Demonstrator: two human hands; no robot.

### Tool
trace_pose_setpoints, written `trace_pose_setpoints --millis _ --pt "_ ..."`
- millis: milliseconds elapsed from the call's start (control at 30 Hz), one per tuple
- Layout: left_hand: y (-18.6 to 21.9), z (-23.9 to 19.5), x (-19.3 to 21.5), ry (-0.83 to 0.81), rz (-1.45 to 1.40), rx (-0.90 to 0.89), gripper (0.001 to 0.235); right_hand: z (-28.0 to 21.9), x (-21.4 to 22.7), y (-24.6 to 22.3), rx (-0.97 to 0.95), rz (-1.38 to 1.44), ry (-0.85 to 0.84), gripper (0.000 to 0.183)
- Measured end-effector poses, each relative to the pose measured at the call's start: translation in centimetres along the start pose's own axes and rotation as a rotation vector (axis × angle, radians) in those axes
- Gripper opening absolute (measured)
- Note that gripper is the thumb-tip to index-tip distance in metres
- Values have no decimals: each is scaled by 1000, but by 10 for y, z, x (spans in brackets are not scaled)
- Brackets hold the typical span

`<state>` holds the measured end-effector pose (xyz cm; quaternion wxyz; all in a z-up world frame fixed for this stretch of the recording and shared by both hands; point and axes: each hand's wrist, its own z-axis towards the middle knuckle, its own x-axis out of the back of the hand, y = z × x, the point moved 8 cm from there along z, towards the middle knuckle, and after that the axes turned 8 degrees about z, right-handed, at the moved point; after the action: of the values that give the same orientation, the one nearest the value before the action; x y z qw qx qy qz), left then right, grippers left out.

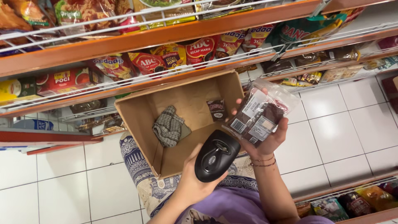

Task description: The person takes packaged food items from a cardboard box and places them onto a store shelf. They use a handheld barcode scanner to scan each item before arranging it on the shelf.

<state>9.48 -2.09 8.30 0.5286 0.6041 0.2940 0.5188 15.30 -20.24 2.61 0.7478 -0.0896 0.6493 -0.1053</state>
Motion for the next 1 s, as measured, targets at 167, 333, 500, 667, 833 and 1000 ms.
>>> trace_pose_setpoints --millis 167,333,500,667,833,1000 --pt "7 1 -8 -2 -10 -21 31 -1 6 -8 37 -36 38 92" --pt "5 0 -12 5 -20 -24 30 -1 12 -3 -52 106 50 85" --pt "14 7 -14 -22 -27 -112 33 2 4 12 -137 306 -22 78" --pt "27 17 -23 -78 -82 -173 47 3 -10 10 -112 99 -124 96" --pt "33 28 -35 -140 -37 -202 52 12 -4 -11 -69 -682 116 96" --pt "27 46 -40 -40 -12 -157 56 -1 -28 -32 33 -1014 53 82"
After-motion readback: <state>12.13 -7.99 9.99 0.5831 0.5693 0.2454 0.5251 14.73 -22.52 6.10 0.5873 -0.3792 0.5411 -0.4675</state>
